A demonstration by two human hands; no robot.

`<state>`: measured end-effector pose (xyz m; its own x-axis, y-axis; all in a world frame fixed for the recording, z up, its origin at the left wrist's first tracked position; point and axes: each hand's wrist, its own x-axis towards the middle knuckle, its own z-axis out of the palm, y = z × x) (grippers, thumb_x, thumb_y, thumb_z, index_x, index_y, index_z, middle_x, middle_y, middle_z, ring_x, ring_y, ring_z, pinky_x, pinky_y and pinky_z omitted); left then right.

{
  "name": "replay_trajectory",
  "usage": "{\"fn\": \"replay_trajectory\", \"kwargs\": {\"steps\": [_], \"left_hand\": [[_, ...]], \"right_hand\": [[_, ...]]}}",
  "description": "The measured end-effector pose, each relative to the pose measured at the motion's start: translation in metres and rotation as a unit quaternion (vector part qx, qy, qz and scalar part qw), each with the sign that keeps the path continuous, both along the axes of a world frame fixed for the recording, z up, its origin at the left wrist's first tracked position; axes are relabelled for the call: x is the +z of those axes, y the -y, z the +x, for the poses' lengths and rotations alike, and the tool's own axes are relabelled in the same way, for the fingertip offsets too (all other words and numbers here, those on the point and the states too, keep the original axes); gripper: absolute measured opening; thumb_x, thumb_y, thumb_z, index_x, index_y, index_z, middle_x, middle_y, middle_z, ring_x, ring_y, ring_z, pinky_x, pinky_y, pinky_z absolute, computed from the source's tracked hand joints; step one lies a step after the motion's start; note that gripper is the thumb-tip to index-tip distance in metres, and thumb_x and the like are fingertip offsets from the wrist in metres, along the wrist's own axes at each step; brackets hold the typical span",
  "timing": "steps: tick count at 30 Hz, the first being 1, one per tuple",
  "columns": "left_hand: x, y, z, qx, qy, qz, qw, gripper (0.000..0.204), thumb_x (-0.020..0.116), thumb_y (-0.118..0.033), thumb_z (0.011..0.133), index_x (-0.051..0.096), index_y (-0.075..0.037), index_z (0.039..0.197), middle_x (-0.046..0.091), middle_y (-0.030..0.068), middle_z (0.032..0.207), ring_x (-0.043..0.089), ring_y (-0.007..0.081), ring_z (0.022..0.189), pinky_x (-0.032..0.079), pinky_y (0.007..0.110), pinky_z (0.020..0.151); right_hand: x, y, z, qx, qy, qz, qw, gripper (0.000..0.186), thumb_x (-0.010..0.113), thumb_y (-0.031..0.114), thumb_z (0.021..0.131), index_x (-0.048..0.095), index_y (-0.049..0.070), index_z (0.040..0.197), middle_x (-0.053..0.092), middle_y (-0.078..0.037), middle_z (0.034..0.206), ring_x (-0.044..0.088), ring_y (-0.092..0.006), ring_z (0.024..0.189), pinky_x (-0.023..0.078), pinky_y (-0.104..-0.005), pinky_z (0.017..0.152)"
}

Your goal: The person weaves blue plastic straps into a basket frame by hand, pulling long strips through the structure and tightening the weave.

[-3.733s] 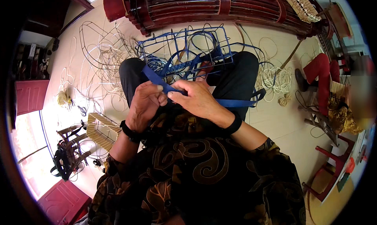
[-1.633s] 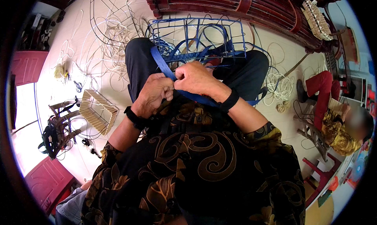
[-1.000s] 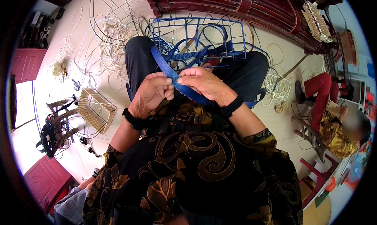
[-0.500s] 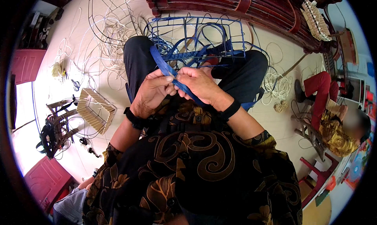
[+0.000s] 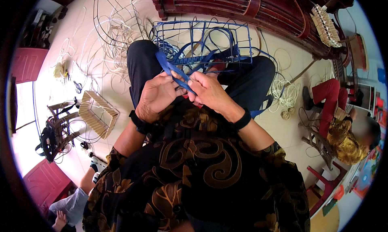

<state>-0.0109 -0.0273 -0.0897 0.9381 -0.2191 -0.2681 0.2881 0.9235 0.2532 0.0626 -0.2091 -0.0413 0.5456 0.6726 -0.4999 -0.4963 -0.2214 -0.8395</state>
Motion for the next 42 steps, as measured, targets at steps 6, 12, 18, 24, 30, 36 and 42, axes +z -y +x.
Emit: {"fn": "replay_trajectory", "kwargs": {"steps": [6,12,18,24,30,36,42], "left_hand": [[-0.007,-0.007,0.007,0.023,-0.044,-0.024,0.998,0.013,0.058,-0.017,0.092,0.063,-0.005,0.089,0.064,0.0094,0.101,0.057,0.0254,0.105,0.042,0.045,0.098],[0.005,-0.020,-0.004,0.036,-0.029,-0.019,0.999,0.016,0.056,-0.017,0.093,0.063,-0.002,0.091,0.062,0.0083,0.095,0.057,0.0247,0.099,0.041,0.045,0.098],[0.043,-0.035,-0.013,0.101,0.068,-0.017,0.992,0.016,0.059,-0.020,0.091,0.066,-0.006,0.092,0.063,0.0048,0.092,0.054,0.0239,0.096,0.037,0.049,0.101],[0.104,-0.075,-0.035,0.231,0.092,0.009,0.968,0.011,0.057,-0.017,0.089,0.058,-0.007,0.086,0.052,0.0042,0.087,0.049,0.0214,0.091,0.036,0.043,0.095],[0.122,-0.112,-0.034,0.322,0.116,-0.029,0.939,0.010,0.058,-0.014,0.086,0.055,-0.005,0.087,0.050,0.0065,0.087,0.046,0.0219,0.089,0.035,0.041,0.093],[0.124,-0.149,-0.021,0.349,0.136,-0.067,0.925,0.008,0.058,-0.008,0.085,0.056,-0.003,0.089,0.050,0.0091,0.087,0.048,0.0234,0.086,0.037,0.041,0.091],[0.155,-0.157,-0.011,0.312,0.192,0.000,0.930,0.010,0.055,-0.014,0.092,0.053,-0.006,0.086,0.045,0.0022,0.078,0.044,0.0171,0.077,0.037,0.037,0.084]], "right_hand": [[0.018,0.013,-0.004,0.013,0.080,-0.085,0.993,0.019,0.048,0.014,0.098,0.052,0.002,0.083,0.058,-0.002,0.061,0.045,-0.0057,0.048,0.034,-0.0229,0.044],[0.039,0.036,-0.012,0.050,0.058,-0.074,0.994,0.015,0.045,0.015,0.102,0.054,0.004,0.096,0.055,-0.002,0.065,0.035,-0.0021,0.049,0.025,-0.0183,0.043],[0.091,0.056,-0.011,0.053,0.041,-0.036,0.997,0.016,0.048,0.017,0.100,0.051,0.005,0.090,0.054,0.000,0.064,0.035,-0.0008,0.048,0.025,-0.0171,0.043],[0.129,0.125,0.009,0.061,0.087,-0.072,0.992,0.017,0.051,0.020,0.098,0.055,0.006,0.089,0.055,0.003,0.063,0.041,-0.0002,0.048,0.027,-0.0174,0.042],[0.124,0.206,0.032,-0.026,0.148,-0.120,0.981,0.014,0.050,0.019,0.096,0.053,0.007,0.090,0.051,0.003,0.063,0.037,-0.0020,0.051,0.025,-0.0169,0.046],[0.120,0.257,0.044,-0.061,0.240,-0.209,0.946,0.019,0.050,0.022,0.096,0.048,0.010,0.082,0.046,0.006,0.064,0.037,-0.0020,0.056,0.026,-0.0175,0.050],[0.144,0.274,0.037,-0.120,0.265,-0.152,0.945,0.021,0.055,0.028,0.099,0.050,0.009,0.090,0.046,0.006,0.067,0.039,-0.0015,0.059,0.027,-0.0161,0.051]]}}
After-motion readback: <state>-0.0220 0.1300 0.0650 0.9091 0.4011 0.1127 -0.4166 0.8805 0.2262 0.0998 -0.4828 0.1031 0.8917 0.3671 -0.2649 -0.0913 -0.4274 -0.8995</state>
